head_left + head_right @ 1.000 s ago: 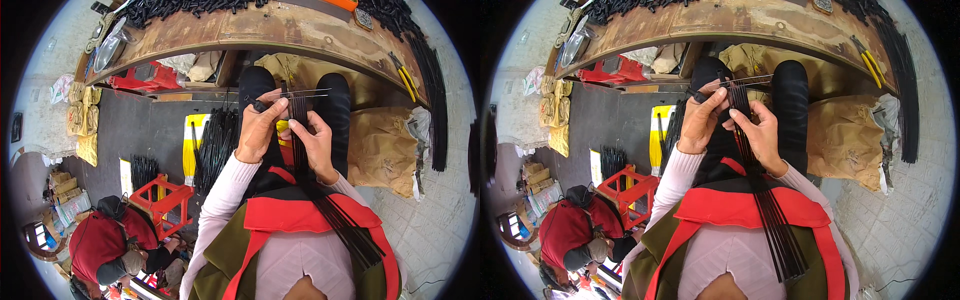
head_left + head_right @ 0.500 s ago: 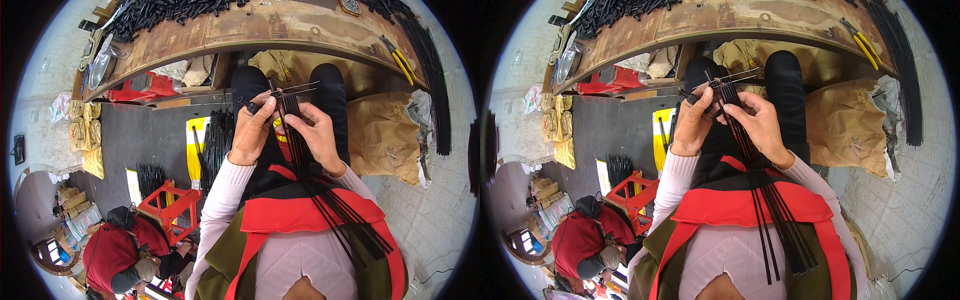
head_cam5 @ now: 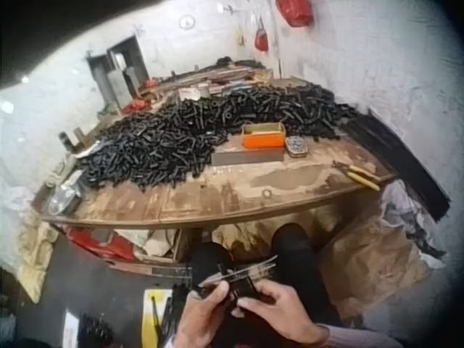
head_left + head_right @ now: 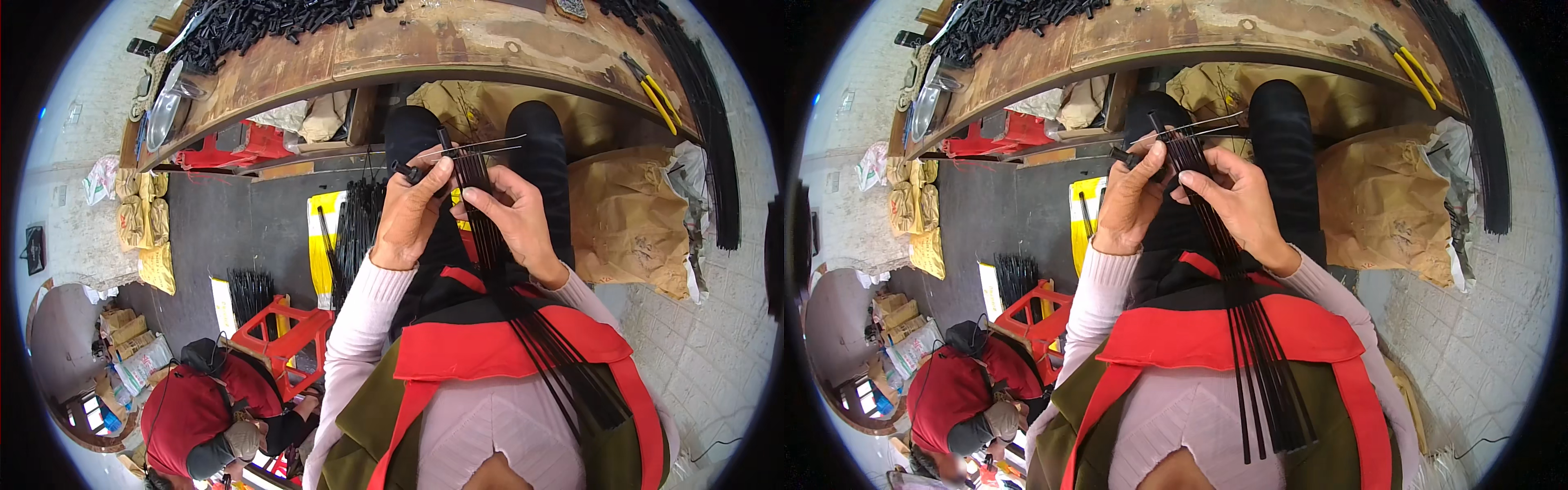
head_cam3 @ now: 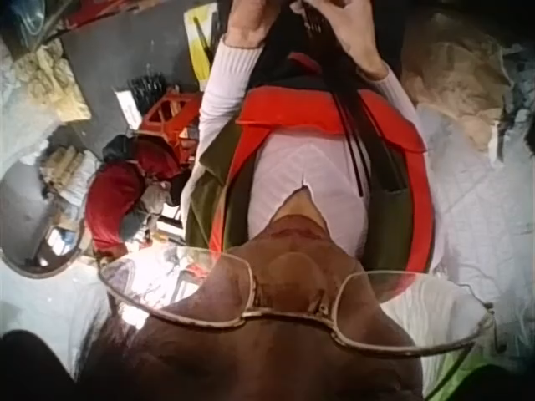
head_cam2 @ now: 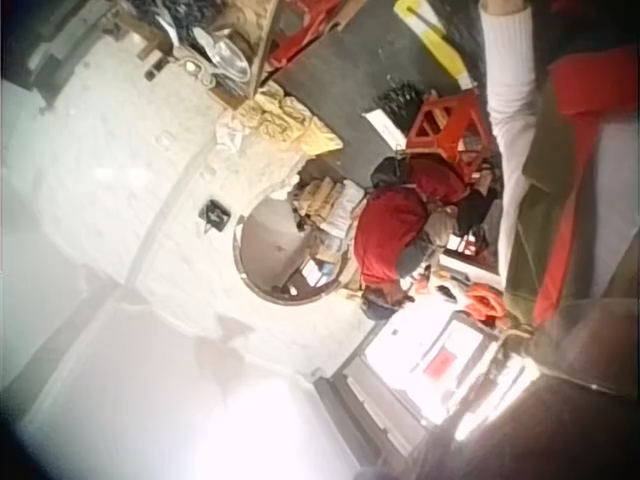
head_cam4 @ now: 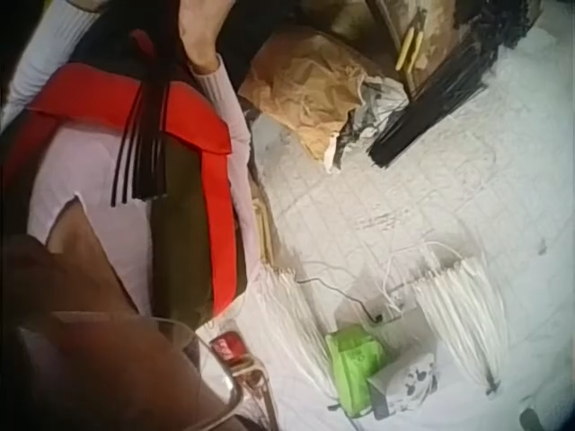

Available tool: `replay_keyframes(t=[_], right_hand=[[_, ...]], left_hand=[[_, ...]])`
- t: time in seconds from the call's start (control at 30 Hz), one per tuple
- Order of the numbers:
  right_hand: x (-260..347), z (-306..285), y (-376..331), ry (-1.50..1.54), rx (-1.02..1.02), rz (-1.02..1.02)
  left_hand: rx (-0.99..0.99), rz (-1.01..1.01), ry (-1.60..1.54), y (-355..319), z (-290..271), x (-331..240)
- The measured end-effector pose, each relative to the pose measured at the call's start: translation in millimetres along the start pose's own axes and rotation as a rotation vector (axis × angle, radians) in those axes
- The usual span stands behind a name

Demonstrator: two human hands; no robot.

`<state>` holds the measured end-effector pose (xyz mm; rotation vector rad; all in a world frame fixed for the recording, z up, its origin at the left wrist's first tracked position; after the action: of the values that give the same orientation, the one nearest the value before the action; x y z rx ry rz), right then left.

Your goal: Assemble bundles of black rods with connectors using pliers at a manufacturing workbench.

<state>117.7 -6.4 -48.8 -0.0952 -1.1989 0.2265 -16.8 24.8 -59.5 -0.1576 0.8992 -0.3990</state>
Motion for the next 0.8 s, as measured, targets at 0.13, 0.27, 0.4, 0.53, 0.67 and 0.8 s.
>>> replay_keyframes(t=[0.13, 0.27, 0.4, 0.53, 0.67, 0.8], right_hand=[[-2.5, -2.8, 0.9, 0.005, 0.015, -0.009], [-4.0, -6.6, 4.6, 0.033, 0.067, 0.036], [-9.3, -4.4, 7.3, 0.169, 0.172, 0.158], [-7.2, -5.7, 5.4, 0.106, 0.128, 0.099], [-5.7, -6.3, 3.1, 0.095, 0.1, 0.104], [-10.2, -5.8, 4.0, 0.195, 0.152, 0.142]], left_hand=[[0.041, -0.056, -0.048, -0.5, 0.3, 5.2], [0.107, -0.093, -0.051, 1.0, 3.7, 3.4], [0.13, -0.061, 0.061, 1.4, -1.9, 4.4], [0.148, -0.079, 0.047, 4.4, -4.8, 6.8], [0.177, -0.142, -0.03, 4.3, -5.3, 13.7], [0.136, -0.155, -0.06, 4.6, -9.7, 8.1]])
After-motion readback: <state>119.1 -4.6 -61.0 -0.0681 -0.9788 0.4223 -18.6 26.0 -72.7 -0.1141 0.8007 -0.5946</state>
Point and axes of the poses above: each hand's wrist, its own y-axis towards the middle knuckle, its own z-axis out of the palm, x = y × z, the point moved 6 cm from there along y, towards the middle knuckle, and after that the axes turned 2 degrees about -y, right-handed, at the moved point
